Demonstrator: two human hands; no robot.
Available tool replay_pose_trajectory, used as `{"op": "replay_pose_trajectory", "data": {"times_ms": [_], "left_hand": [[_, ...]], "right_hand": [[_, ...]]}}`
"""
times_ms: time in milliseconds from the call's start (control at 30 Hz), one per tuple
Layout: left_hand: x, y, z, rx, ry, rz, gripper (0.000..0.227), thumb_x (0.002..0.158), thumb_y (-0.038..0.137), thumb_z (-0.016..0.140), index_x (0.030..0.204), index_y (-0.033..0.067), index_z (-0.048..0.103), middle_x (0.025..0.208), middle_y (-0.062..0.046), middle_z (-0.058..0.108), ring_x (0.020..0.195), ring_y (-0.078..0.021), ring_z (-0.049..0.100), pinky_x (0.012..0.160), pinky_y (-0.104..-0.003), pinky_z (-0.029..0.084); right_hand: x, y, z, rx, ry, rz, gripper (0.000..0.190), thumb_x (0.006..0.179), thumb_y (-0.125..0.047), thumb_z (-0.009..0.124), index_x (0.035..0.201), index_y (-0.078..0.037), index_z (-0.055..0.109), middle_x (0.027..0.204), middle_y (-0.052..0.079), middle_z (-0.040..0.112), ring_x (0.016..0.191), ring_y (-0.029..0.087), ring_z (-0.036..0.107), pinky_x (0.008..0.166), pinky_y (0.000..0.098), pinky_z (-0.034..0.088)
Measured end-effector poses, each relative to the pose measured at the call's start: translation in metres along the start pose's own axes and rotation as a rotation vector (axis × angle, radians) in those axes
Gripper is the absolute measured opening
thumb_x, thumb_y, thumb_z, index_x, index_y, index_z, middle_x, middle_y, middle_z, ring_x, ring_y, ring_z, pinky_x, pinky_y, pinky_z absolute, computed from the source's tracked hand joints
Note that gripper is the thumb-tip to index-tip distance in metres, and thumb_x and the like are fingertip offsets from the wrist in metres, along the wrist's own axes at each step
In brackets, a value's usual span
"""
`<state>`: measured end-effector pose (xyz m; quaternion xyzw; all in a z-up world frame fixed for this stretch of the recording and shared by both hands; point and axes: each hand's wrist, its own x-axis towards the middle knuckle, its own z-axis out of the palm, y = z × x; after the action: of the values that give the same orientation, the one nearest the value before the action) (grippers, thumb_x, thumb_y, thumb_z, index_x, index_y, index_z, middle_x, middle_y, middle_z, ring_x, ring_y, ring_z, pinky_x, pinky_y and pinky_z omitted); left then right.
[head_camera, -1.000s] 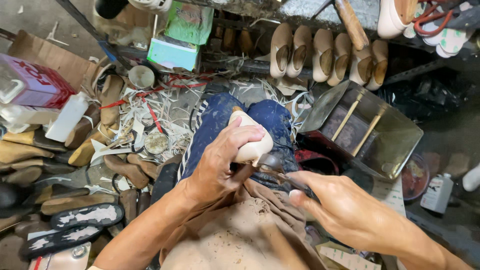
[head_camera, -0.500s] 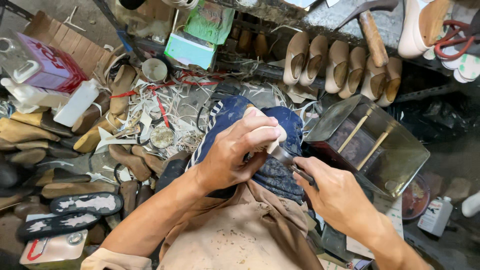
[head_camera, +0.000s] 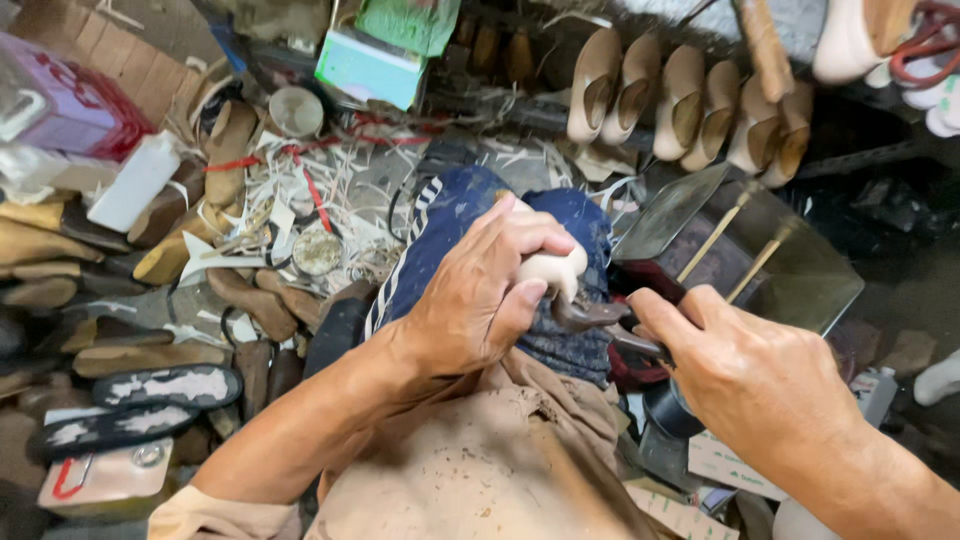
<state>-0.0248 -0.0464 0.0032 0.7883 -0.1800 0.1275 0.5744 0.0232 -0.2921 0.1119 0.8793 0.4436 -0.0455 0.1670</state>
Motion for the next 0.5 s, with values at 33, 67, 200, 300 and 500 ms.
{"op": "replay_pose_trajectory", "data": {"times_ms": [33, 67, 200, 300, 500], "left_hand": [[0.002, 0.004, -0.001, -0.009, -0.006, -0.024, 0.033, 0.110, 0.031, 0.032, 0.131, 0.0093, 0.045, 0.129, -0.007, 0.059, 0.127, -0.0301, 0.059, 0.126, -0.068, 0.027], [0.005, 0.008, -0.001, -0.037, 0.016, 0.031, 0.035, 0.111, 0.031, 0.030, 0.128, 0.0053, 0.045, 0.124, -0.012, 0.057, 0.116, -0.0319, 0.057, 0.118, -0.061, 0.032], [0.006, 0.015, 0.012, -0.003, 0.049, 0.104, 0.042, 0.112, 0.033, 0.024, 0.127, 0.0007, 0.046, 0.120, -0.018, 0.054, 0.110, -0.0350, 0.054, 0.111, -0.056, 0.036], [0.006, 0.027, 0.008, 0.009, -0.041, -0.103, 0.031, 0.106, 0.023, 0.037, 0.131, 0.0079, 0.048, 0.129, -0.017, 0.053, 0.134, -0.0360, 0.048, 0.122, -0.061, 0.024], [0.012, 0.026, -0.011, -0.062, -0.049, -0.180, 0.033, 0.106, 0.028, 0.036, 0.129, 0.0095, 0.050, 0.123, -0.011, 0.055, 0.116, -0.0280, 0.053, 0.108, -0.043, 0.035]], "right_hand": [[-0.005, -0.005, 0.003, 0.017, -0.019, -0.007, 0.030, 0.096, -0.028, 0.059, 0.126, -0.032, 0.057, 0.076, -0.004, 0.051, 0.058, 0.017, 0.068, 0.041, 0.0373, 0.049], [-0.010, -0.010, 0.005, -0.007, -0.049, 0.030, 0.035, 0.091, -0.024, 0.062, 0.125, -0.031, 0.057, 0.077, -0.004, 0.051, 0.056, 0.018, 0.067, 0.040, 0.0378, 0.049], [-0.029, -0.034, 0.017, -0.012, -0.210, 0.089, 0.036, 0.088, -0.039, 0.066, 0.117, -0.025, 0.051, 0.078, -0.004, 0.056, 0.054, 0.018, 0.068, 0.035, 0.0369, 0.048], [-0.033, -0.044, 0.033, 0.148, -0.176, 0.141, 0.051, 0.081, -0.037, 0.070, 0.126, -0.021, 0.052, 0.084, -0.004, 0.062, 0.061, 0.022, 0.069, 0.039, 0.0398, 0.051], [-0.004, -0.042, 0.031, 0.283, -0.013, 0.111, 0.046, 0.080, -0.024, 0.073, 0.122, -0.017, 0.056, 0.086, 0.000, 0.062, 0.068, 0.025, 0.069, 0.045, 0.0422, 0.051]]}}
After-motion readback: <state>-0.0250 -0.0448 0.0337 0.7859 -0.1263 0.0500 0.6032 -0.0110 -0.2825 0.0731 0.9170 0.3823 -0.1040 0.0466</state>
